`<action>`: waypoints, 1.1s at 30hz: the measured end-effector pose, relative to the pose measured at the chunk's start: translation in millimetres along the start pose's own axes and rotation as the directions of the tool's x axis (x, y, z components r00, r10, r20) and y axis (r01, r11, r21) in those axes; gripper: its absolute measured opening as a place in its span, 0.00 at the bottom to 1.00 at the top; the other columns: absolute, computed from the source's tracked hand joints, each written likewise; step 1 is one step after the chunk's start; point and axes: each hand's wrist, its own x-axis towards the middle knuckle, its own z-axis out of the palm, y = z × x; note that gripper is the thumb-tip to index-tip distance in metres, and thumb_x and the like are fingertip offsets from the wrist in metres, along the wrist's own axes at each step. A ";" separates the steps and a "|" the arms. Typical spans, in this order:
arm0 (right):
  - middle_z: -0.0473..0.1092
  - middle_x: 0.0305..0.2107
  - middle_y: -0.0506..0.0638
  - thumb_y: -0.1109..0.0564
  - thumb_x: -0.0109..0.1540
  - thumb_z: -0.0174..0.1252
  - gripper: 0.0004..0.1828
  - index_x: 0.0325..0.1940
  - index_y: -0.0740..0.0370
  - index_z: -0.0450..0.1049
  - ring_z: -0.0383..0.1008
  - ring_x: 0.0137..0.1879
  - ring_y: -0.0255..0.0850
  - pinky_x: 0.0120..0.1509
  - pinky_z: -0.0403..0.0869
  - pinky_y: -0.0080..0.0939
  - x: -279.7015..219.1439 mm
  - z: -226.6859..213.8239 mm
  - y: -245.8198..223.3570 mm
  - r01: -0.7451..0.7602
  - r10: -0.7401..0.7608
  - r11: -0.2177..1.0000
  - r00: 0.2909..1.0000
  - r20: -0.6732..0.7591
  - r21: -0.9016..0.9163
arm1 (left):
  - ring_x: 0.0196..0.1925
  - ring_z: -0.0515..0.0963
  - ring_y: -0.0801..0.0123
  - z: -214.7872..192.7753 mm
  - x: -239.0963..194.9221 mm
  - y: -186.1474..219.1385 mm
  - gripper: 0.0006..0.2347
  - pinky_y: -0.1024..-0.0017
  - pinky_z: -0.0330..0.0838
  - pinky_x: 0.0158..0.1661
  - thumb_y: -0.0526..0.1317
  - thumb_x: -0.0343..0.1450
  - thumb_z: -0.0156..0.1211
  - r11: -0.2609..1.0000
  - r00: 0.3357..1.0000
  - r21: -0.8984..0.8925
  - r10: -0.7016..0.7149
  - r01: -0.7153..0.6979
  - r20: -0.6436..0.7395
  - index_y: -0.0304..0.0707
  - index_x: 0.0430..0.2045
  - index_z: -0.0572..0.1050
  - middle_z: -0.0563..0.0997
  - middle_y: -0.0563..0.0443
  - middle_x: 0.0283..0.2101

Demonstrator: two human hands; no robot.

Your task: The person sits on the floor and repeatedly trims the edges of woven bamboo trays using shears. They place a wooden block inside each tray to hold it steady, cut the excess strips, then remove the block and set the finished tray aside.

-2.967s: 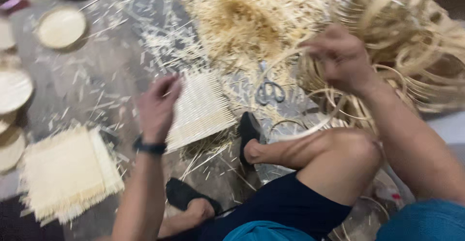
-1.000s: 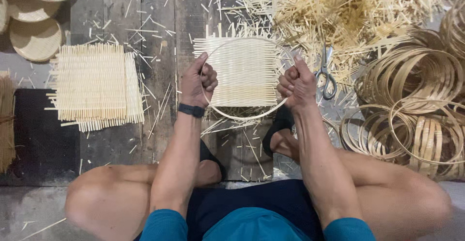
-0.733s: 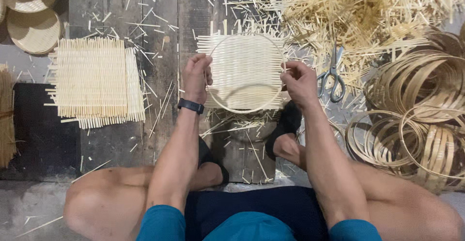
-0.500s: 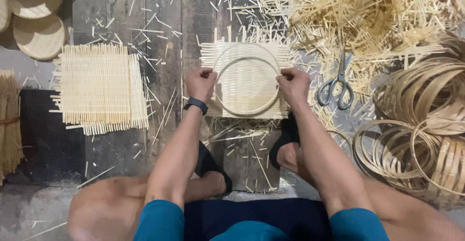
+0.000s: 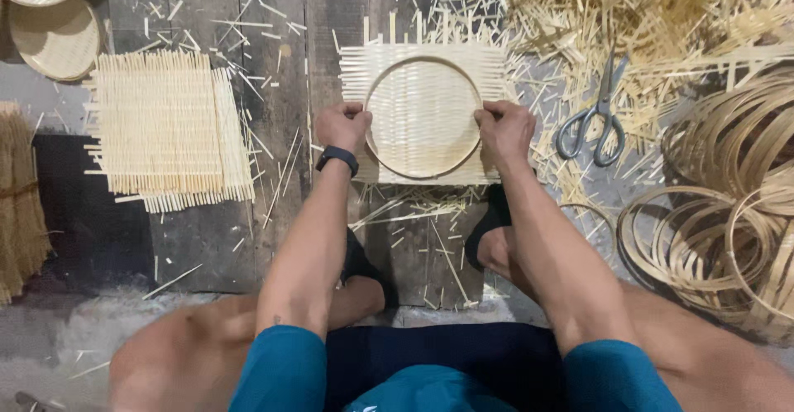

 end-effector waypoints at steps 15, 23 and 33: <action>0.79 0.30 0.60 0.58 0.56 0.68 0.10 0.39 0.63 0.84 0.82 0.37 0.49 0.48 0.77 0.43 5.0 2.9 3.7 0.062 -0.062 0.998 0.998 -0.002 -0.011 | 0.31 0.86 0.70 3.1 24.1 -22.0 0.10 0.73 0.80 0.38 0.40 0.58 0.76 0.998 0.994 -0.063 -0.002 0.009 0.113 0.38 0.29 0.87 0.87 0.49 0.30; 0.80 0.29 0.54 0.58 0.58 0.68 0.09 0.40 0.64 0.84 0.81 0.34 0.38 0.43 0.78 0.38 12.2 8.7 25.8 -0.079 0.076 0.996 0.994 0.080 0.037 | 0.31 0.87 0.69 0.0 14.8 -18.7 0.11 0.73 0.79 0.39 0.42 0.60 0.74 0.999 0.995 -0.050 0.013 -0.008 0.101 0.38 0.31 0.86 0.87 0.48 0.30; 0.80 0.29 0.55 0.56 0.55 0.72 0.11 0.39 0.63 0.85 0.80 0.34 0.41 0.43 0.77 0.39 28.7 -0.9 35.5 -0.007 0.015 0.999 0.986 0.168 -0.047 | 0.32 0.86 0.66 -13.6 18.1 -10.4 0.10 0.71 0.79 0.40 0.42 0.59 0.77 0.999 0.984 -0.032 0.026 -0.021 0.176 0.39 0.28 0.87 0.87 0.47 0.30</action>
